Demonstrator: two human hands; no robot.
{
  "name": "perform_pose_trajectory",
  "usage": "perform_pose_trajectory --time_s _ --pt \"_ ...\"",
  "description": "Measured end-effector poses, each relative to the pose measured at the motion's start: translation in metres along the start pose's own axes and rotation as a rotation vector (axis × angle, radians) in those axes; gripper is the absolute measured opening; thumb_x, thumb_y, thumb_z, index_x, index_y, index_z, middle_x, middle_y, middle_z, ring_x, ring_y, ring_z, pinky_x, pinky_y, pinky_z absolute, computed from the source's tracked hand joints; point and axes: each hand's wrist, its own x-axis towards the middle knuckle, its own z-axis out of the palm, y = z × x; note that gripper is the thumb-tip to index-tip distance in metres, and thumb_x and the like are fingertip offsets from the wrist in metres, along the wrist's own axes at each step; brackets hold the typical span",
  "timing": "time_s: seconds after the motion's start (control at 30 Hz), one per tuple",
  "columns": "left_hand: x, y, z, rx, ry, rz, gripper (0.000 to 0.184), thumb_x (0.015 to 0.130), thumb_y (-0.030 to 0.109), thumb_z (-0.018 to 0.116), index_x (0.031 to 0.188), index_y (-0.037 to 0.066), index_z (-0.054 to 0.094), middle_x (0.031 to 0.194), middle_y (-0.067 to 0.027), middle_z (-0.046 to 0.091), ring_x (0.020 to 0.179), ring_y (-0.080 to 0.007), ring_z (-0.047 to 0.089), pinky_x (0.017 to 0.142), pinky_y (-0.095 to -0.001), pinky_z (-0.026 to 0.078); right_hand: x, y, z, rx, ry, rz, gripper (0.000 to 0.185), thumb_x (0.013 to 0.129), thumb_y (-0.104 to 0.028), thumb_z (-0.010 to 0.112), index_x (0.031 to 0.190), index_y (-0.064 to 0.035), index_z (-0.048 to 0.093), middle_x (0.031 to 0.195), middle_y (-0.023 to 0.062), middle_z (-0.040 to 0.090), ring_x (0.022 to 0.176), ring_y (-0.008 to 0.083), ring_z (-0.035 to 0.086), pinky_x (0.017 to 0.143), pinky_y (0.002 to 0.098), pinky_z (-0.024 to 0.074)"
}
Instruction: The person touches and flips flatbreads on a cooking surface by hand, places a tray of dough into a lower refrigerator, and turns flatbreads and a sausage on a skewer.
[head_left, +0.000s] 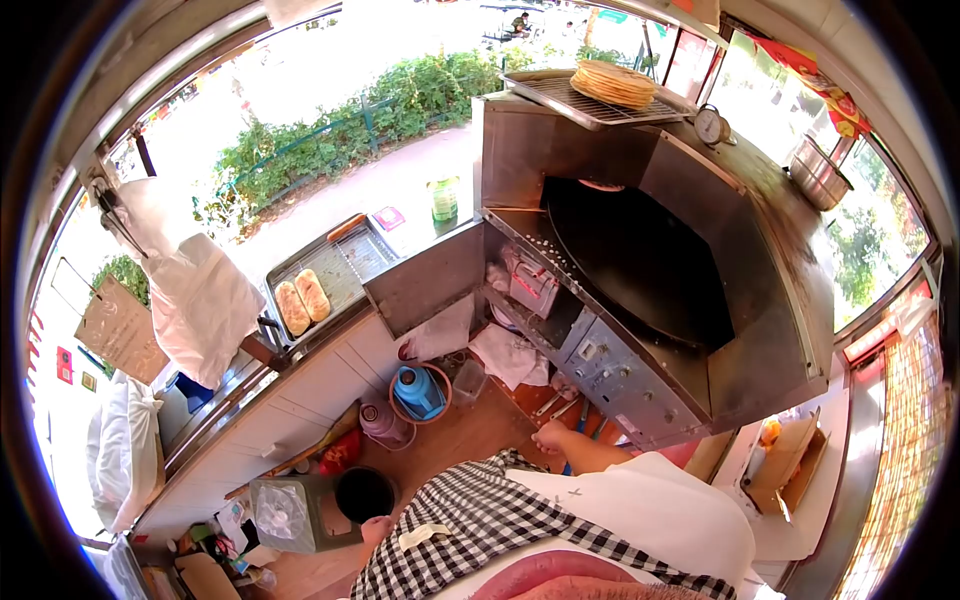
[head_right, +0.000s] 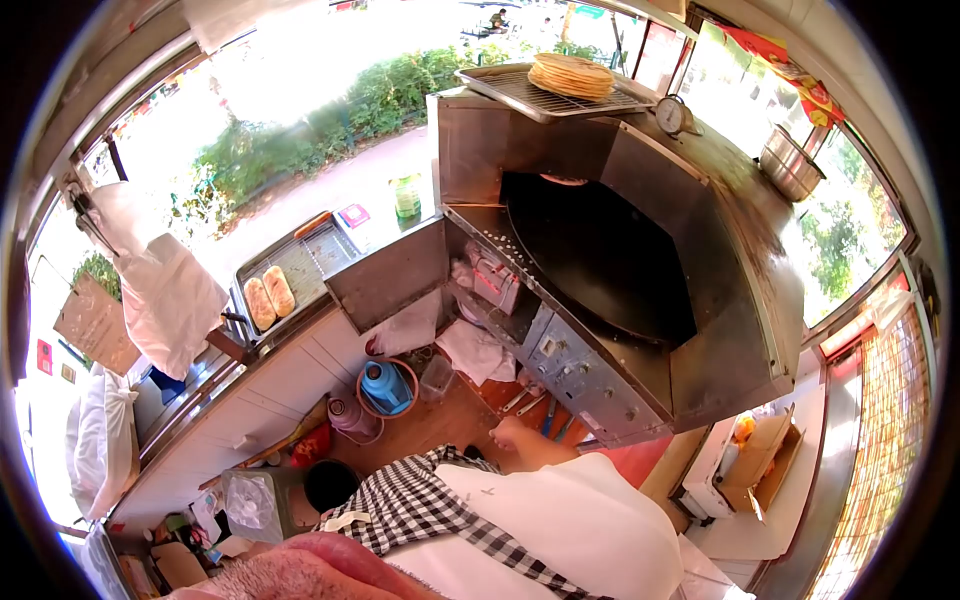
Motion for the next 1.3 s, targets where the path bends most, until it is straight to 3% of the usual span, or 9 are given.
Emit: perform_pose_trajectory --time_s 0.47,0.67,1.03,1.17,1.3 --pt "0.0 -0.01 0.001 -0.01 -0.016 0.007 0.025 0.073 0.026 0.068 0.085 0.005 0.074 0.07 -0.0067 0.069 0.064 -0.0138 0.065 0.065 -0.0266 0.052 -0.023 -0.009 0.003 0.042 0.012 0.009 0.028 0.085 -0.025 0.064 0.072 0.0 0.064 0.062 0.0088 0.061 0.047 0.0177 0.055 0.041 0.0308 0.0429" --pt "0.009 -0.016 -0.001 0.048 -0.115 0.032 0.028 0.073 0.031 0.067 0.086 0.007 0.074 0.07 -0.0043 0.069 0.064 -0.012 0.064 0.065 -0.0258 0.051 -0.021 -0.008 0.005 0.001 0.032 -0.033 0.028 0.085 -0.023 0.064 0.071 0.001 0.064 0.061 0.0097 0.061 0.047 0.0181 0.055 0.041 0.03 0.0423" --pt "0.004 -0.015 -0.002 -0.013 -0.078 0.094 0.03 0.074 0.027 0.068 0.092 0.004 0.073 0.081 -0.0065 0.071 0.077 -0.0126 0.065 0.075 -0.0267 0.05 -0.025 -0.008 0.003 -0.044 0.027 0.007 0.031 0.086 -0.026 0.062 0.071 0.0004 0.064 0.061 0.0095 0.063 0.047 0.0189 0.057 0.044 0.0314 0.0455" --pt "-0.008 0.001 -0.005 0.009 -0.045 0.088 0.029 0.074 0.024 0.068 0.091 0.001 0.072 0.079 -0.0068 0.07 0.075 -0.0127 0.064 0.072 -0.027 0.051 -0.029 -0.009 0.002 -0.037 0.026 -0.01 0.031 0.086 -0.027 0.061 0.072 -0.0003 0.065 0.063 0.0094 0.065 0.05 0.0188 0.059 0.047 0.0315 0.0477" --pt "0.022 -0.011 -0.013 -0.264 -0.388 0.033 0.025 0.079 0.022 0.067 0.091 -0.001 0.07 0.069 -0.0046 0.065 0.059 -0.0113 0.059 0.054 -0.0263 0.048 -0.013 -0.001 0.003 -0.068 0.007 -0.009 0.03 0.085 -0.028 0.062 0.073 -0.0011 0.066 0.064 0.0088 0.065 0.051 0.0182 0.06 0.048 0.0317 0.0481"
